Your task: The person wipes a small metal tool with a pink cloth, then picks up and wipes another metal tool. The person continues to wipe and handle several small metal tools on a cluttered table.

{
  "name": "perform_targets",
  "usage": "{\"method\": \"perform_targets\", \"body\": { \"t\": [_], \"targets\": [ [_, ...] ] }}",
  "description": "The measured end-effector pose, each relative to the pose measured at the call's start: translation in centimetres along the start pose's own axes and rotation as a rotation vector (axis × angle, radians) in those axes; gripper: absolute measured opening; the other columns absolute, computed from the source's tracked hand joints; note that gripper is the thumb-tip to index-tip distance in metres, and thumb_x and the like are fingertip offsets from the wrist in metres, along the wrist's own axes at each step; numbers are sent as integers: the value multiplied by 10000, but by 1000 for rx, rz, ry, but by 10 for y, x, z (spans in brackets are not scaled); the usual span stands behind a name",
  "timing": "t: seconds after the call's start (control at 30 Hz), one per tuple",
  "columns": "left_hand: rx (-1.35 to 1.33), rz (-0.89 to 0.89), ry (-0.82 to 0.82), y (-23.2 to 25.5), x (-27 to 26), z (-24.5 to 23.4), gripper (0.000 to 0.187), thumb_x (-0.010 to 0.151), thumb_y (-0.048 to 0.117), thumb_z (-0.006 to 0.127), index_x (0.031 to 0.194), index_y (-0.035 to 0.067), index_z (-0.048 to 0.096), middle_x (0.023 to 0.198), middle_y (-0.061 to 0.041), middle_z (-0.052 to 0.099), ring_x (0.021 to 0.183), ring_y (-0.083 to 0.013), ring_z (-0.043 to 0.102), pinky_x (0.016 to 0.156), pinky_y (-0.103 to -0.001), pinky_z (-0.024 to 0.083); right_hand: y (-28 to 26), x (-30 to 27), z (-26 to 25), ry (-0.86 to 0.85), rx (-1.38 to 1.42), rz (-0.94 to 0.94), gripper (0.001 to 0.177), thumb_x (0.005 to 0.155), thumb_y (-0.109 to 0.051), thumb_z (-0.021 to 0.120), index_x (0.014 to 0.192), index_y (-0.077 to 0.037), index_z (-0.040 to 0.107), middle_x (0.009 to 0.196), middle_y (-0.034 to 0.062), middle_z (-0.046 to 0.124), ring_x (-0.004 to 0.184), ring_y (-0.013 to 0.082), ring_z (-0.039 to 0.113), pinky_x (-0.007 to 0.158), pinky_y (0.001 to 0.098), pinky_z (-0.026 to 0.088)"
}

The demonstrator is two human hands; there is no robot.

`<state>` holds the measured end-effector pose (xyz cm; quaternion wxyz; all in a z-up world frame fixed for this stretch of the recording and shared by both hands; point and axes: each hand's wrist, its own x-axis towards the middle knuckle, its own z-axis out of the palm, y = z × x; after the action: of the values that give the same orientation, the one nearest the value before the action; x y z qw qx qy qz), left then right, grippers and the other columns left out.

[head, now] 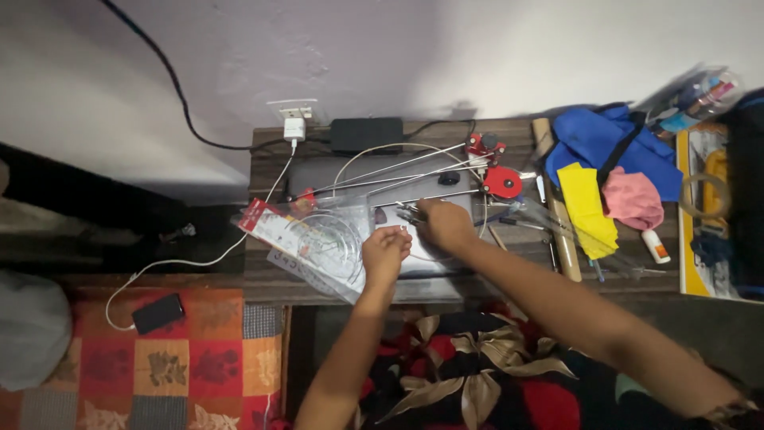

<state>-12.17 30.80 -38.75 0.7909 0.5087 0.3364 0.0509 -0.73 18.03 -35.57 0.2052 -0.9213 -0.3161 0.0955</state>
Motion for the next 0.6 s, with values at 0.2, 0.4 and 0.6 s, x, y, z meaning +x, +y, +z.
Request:
{"method": "perform_targets", "body": {
  "t": [0.2,0.4,0.6],
  "targets": [
    [19,-29,5,-1,6,2,202,928,94,695,1090,-23,672,889,-92,740,771,-141,704,688,-253,578,2,12,0,-89,-150,37,299,788,-217,720,1042,-89,630,930,162,720,903,357,708,763,489,567],
    [568,172,137,16,-3,14,95,891,114,693,927,27,708,840,-140,795,730,-217,771,695,-324,583,-3,0,-14,-47,-97,8,326,772,-215,721,1068,-92,659,991,167,680,903,377,696,761,495,560],
    [1361,441,20,22,-3,29,102,863,102,621,879,46,704,961,-210,710,911,-414,685,773,-513,548,4,-6,0,-32,-209,-9,211,836,-124,649,1042,-95,681,1082,143,660,951,351,699,760,469,579]
  ]
}}
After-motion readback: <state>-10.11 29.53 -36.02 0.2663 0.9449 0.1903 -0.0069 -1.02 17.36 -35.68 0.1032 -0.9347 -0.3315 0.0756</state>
